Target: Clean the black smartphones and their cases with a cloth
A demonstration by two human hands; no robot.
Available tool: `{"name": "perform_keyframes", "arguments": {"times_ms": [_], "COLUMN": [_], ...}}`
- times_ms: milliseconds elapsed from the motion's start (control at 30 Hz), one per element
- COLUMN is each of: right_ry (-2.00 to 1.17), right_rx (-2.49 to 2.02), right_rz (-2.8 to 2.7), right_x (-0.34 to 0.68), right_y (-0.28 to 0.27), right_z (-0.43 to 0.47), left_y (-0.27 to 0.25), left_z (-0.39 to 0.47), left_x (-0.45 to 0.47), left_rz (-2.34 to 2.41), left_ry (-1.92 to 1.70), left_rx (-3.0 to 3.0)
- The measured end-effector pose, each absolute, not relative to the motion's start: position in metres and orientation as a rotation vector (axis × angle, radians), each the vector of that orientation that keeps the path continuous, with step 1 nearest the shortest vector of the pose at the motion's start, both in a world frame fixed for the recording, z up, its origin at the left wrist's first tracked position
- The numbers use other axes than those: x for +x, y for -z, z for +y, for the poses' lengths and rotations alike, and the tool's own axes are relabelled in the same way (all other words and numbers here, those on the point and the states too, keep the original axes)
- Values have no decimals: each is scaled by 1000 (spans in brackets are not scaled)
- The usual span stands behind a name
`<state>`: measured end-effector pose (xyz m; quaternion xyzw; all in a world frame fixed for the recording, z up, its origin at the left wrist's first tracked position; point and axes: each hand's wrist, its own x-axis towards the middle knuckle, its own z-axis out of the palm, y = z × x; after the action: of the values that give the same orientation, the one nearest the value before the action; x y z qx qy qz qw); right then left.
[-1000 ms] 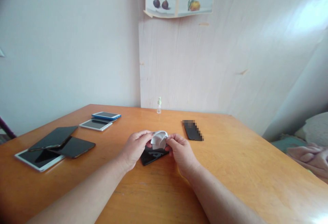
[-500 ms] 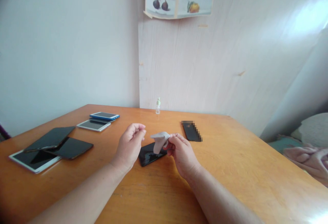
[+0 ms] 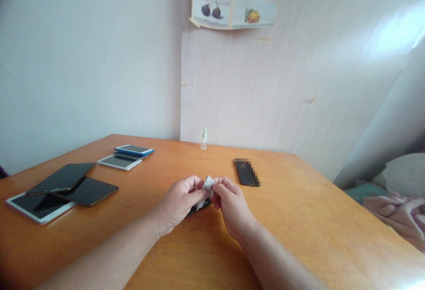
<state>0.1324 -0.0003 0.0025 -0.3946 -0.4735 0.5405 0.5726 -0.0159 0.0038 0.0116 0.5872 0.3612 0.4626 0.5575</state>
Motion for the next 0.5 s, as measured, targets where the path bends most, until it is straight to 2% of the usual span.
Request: {"name": "perform_keyframes", "arguments": {"times_ms": [167,500], "right_ry": [-1037,-928], "right_rx": [-977,-983], "right_rz": [-1249,-1535], "right_x": [127,123], "right_y": [-4,1], "right_z": [-5,-8], "left_y": [-13,-13], "left_z": [4,9], "left_x": [-18,-25], "left_rz": [782,771], "left_ry": [-1128,-1139], "left_rx": [1185,1083]}}
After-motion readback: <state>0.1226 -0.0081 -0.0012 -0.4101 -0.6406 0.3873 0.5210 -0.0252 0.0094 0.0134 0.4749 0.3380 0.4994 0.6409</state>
